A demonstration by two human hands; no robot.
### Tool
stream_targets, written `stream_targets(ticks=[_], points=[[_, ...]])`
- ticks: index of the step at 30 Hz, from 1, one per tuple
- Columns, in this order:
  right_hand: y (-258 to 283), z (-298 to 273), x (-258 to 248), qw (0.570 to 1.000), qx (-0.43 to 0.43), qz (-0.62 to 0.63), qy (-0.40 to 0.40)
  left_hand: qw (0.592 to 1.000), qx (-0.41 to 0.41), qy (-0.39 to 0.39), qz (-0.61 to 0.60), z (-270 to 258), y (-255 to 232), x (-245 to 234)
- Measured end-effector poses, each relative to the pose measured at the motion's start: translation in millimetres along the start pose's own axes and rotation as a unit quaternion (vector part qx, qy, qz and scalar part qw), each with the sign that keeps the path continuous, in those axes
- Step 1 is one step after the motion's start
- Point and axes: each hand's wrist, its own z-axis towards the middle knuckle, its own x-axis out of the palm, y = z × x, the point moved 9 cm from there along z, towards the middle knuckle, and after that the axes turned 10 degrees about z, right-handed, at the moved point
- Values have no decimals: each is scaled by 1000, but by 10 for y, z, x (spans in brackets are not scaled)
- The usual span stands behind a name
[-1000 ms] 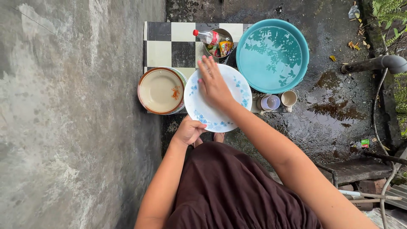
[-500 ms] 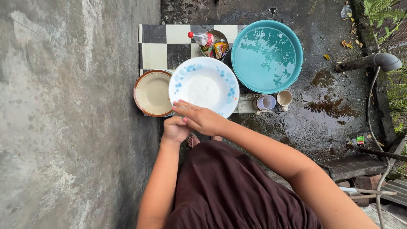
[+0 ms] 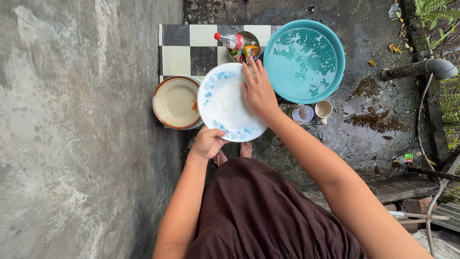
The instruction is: Scrubbing and cleaning various plates, bowls, and mugs using a sponge and soapy water in an outdoor setting.
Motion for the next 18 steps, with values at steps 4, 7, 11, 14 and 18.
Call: stream_targets(ticks=[4,7,11,14,18], points=[[277,103,129,1000,3,23,-17,999,-32,16,3,38,263,77],[482,46,187,998,-14,66,-12,999,-45,18,2,85,370,-6],[794,-192,297,979,-45,188,71,999,-44,-3,10,75,312,-38],[886,-489,395,957,-58,239,152,999,-25,-17,15,67,281,-205],[749,-711,295,953,-72,173,238,999,36,-3,8,33,65,-269]])
